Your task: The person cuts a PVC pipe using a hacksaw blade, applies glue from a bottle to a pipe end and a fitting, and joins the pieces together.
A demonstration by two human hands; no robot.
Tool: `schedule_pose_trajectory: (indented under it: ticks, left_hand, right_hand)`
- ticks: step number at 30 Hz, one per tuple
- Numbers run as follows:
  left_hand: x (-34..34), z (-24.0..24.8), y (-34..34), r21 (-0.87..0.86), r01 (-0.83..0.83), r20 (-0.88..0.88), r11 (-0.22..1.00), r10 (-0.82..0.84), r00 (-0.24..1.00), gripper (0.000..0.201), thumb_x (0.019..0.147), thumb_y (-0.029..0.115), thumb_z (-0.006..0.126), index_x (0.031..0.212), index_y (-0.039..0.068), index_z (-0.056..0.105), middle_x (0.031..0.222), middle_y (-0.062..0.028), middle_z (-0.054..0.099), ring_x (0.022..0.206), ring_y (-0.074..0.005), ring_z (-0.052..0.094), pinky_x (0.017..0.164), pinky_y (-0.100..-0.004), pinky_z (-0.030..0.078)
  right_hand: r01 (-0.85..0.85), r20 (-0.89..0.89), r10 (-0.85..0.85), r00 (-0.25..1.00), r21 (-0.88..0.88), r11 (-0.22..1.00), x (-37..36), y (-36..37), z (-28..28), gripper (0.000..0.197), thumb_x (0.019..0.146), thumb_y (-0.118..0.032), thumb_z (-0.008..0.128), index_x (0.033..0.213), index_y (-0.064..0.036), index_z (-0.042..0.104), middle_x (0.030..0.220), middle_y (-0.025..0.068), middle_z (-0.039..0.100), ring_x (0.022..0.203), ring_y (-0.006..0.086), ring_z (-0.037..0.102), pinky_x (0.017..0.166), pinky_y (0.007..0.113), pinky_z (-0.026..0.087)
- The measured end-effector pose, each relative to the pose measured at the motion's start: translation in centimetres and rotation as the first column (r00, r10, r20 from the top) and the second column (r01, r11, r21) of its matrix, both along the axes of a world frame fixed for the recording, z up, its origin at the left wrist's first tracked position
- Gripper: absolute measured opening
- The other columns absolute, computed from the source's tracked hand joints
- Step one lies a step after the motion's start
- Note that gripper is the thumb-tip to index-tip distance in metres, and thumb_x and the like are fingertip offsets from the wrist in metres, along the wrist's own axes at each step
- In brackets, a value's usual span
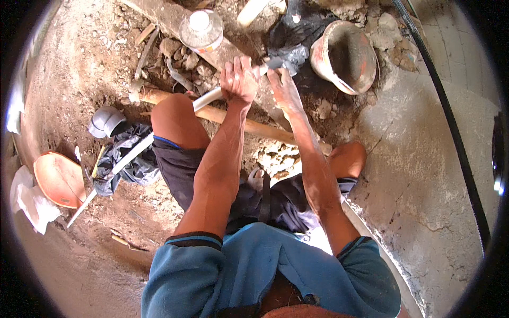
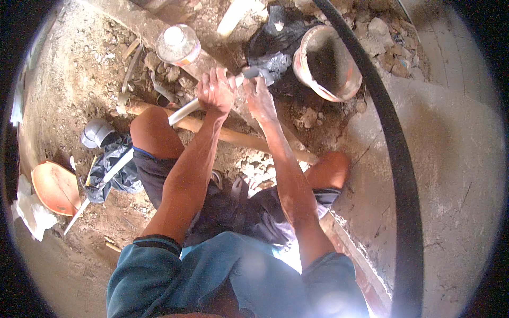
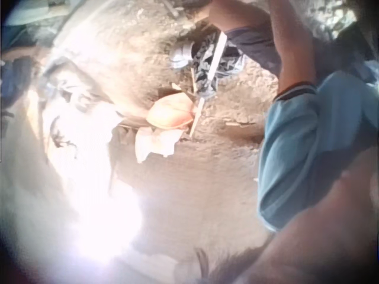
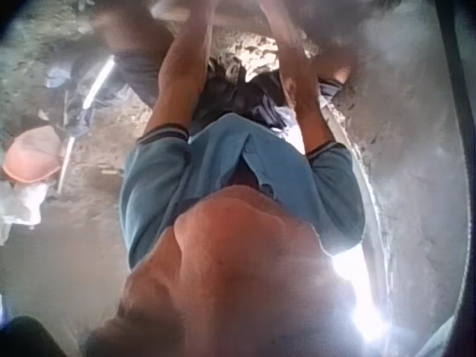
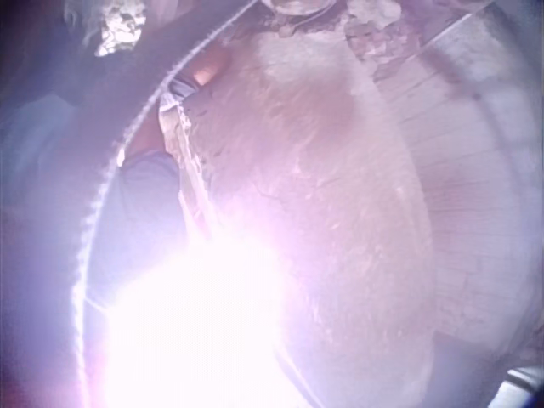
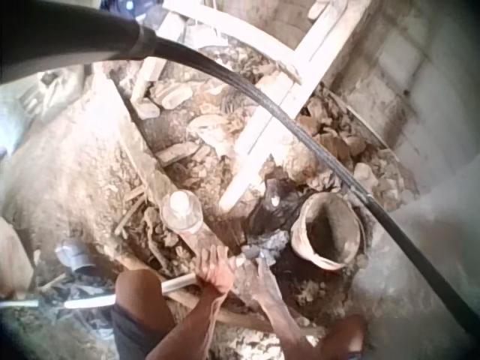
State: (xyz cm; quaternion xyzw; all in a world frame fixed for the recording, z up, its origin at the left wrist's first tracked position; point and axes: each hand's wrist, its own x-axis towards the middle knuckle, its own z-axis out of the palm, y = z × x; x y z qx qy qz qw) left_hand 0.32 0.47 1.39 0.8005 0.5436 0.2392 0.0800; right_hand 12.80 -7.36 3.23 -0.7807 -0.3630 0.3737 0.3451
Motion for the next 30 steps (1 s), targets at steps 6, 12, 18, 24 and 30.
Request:
schedule_pose_trajectory:
  ticks: [6,12,18,24,30]
  left_hand:
    - [0.5,0.1,-0.1,0.079,-0.03,0.015,0.996,0.029,0.999,0.027,0.088,0.037,0.068,0.091,0.011,0.064,0.086,-0.009,0.061,0.083,-0.03,0.061,0.071,-0.0444,0.048]
    - [0.2,0.0,-0.2,0.028,-0.028,-0.001,0.999,0.028,1.0,0.023,0.088,0.033,0.065,0.092,0.011,0.065,0.091,-0.0091,0.06,0.083,-0.0291,0.058,0.073,-0.0444,0.047]
    - [0.3,-1.4,-0.6,0.043,-0.012,-0.045,0.999,0.014,0.999,0.027,0.086,0.036,0.067,0.093,0.01,0.066,0.096,-0.0089,0.064,0.085,-0.0285,0.06,0.073,-0.0449,0.048]
    - [0.2,-0.6,-0.1,0.044,-0.028,-0.071,0.999,0.031,0.997,0.022,0.085,0.034,0.067,0.085,0.013,0.065,0.09,-0.0048,0.062,0.084,-0.0263,0.06,0.072,-0.0433,0.047]
    - [0.4,-0.7,0.2,0.183,-0.003,-0.025,0.983,0.007,1.0,0.023,0.085,0.035,0.067,0.083,0.013,0.063,0.087,-0.0043,0.061,0.082,-0.0254,0.06,0.07,-0.0415,0.046]
  right_hand:
    - [0.092,-0.088,-0.116,0.989,-0.236,0.967,0.6,-2.9,-0.4,0.057,0.095,-0.037,0.067,0.14,-0.0056,0.052,0.1,0.012,0.058,0.081,0.0187,0.055,0.064,0.033,0.044]
    - [-0.211,0.251,0.29,0.924,-0.298,0.931,-0.5,-11.0,1.7,0.041,0.098,-0.008,0.055,0.139,-0.0059,0.051,0.097,0.0219,0.069,0.078,0.0289,0.072,0.064,0.039,0.06]
    - [-0.284,0.453,0.443,0.774,-0.377,0.882,-0.8,-2.2,2.2,0.025,0.098,-0.011,0.057,0.121,-0.0016,0.057,0.084,0.0194,0.072,0.068,0.0327,0.073,0.056,0.042,0.061]
    - [-0.329,0.623,0.269,0.734,-0.02,0.944,-1.1,-10.7,2.8,0.035,0.097,-0.007,0.06,0.132,-0.001,0.055,0.095,0.0185,0.073,0.069,0.0291,0.072,0.055,0.036,0.062]
    - [-0.345,0.486,0.507,0.712,-0.387,0.855,-0.4,-3.9,1.9,0.017,0.1,-0.008,0.054,0.115,-0.0017,0.057,0.083,0.0186,0.071,0.064,0.0312,0.07,0.058,0.037,0.063]
